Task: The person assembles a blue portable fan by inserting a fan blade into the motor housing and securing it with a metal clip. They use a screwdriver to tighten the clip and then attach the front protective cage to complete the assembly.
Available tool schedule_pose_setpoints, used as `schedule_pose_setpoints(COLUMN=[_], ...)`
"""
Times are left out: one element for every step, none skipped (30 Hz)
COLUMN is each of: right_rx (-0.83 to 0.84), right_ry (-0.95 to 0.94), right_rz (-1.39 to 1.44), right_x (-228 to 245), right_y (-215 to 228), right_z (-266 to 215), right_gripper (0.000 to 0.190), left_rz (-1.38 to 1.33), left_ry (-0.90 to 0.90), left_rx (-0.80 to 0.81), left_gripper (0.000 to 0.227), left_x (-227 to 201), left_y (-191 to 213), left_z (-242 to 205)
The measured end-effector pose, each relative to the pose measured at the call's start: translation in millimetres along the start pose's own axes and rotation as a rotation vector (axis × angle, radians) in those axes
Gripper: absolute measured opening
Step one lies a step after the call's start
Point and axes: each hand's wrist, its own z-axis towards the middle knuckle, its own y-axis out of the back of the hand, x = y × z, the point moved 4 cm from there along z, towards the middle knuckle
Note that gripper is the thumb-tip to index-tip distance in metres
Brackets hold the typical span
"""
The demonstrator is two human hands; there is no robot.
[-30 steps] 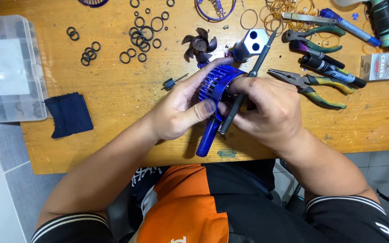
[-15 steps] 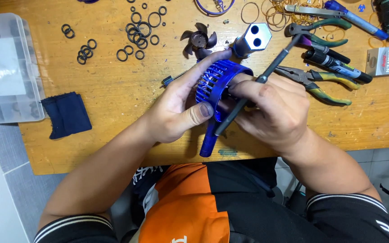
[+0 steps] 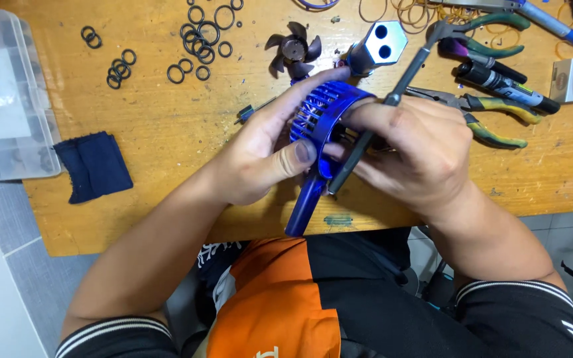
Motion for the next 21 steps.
schedule_pose_setpoints(right_rx=[-0.003,0.010,0.027,0.028,0.033,0.037,0.037,0.091,0.146,0.145,0.168,0.191,0.191,0.183,0.176,0.177,0.198,0.219,0.220,0.221,0.222], right_ry=[-0.001,0.033,0.067,0.064,0.078,0.092,0.093,0.108,0.123,0.123,0.127,0.132,0.131,0.129,0.126,0.125,0.129,0.133,0.131,0.124,0.116], right_rz=[-0.004,0.011,0.033,0.036,0.027,0.019,0.020,0.016,0.010,0.009,-0.048,-0.106,-0.106,-0.116,-0.126,-0.125,-0.097,-0.068,-0.067,-0.056,-0.047], right_x=[0,1,2,3,4,5,3,2,1,0,-1,-1,-1,-1,-1,-1,0,0,2,4,6], right_y=[2,4,5,5,4,5,7,8,8,9,8,8,8,8,8,8,8,7,7,7,7], right_z=[2,4,4,6,7,9,9,9,9,8,7,6,5,4,4,5,5,5,7,9,11], right_gripper=[0.037,0.031,0.027,0.027,0.009,0.016,0.016,0.016,0.019,0.019,0.019,0.019,0.019,0.018,0.018,0.018,0.018,0.020,0.020,0.023,0.025], left_rz=[0.001,-0.071,-0.148,-0.150,-0.043,0.063,0.064,0.001,-0.063,-0.063,-0.023,0.017,0.016,0.056,0.095,0.093,-0.017,-0.128,-0.130,-0.031,0.067], left_ry=[0.000,0.005,0.013,0.015,-0.026,-0.067,-0.066,-0.039,-0.012,-0.011,0.006,0.022,0.023,0.074,0.124,0.125,0.130,0.135,0.136,0.061,-0.015], left_rx=[0.005,0.022,0.033,0.032,0.033,0.034,0.033,0.035,0.038,0.039,0.033,0.027,0.027,0.018,0.009,0.009,0.011,0.013,0.012,0.025,0.039], left_gripper=[0.096,0.098,0.101,0.101,0.097,0.095,0.095,0.089,0.083,0.083,0.081,0.079,0.079,0.081,0.083,0.083,0.086,0.089,0.089,0.084,0.081], left_x=[0,1,3,4,4,3,5,9,12,11,11,11,10,10,10,12,14,17,19,19,19], left_y=[1,1,0,2,5,7,7,8,8,8,8,8,7,6,5,4,3,2,3,4,5], left_z=[0,1,-1,0,0,1,0,0,-1,1,1,1,1,1,0,0,1,1,1,2,2])
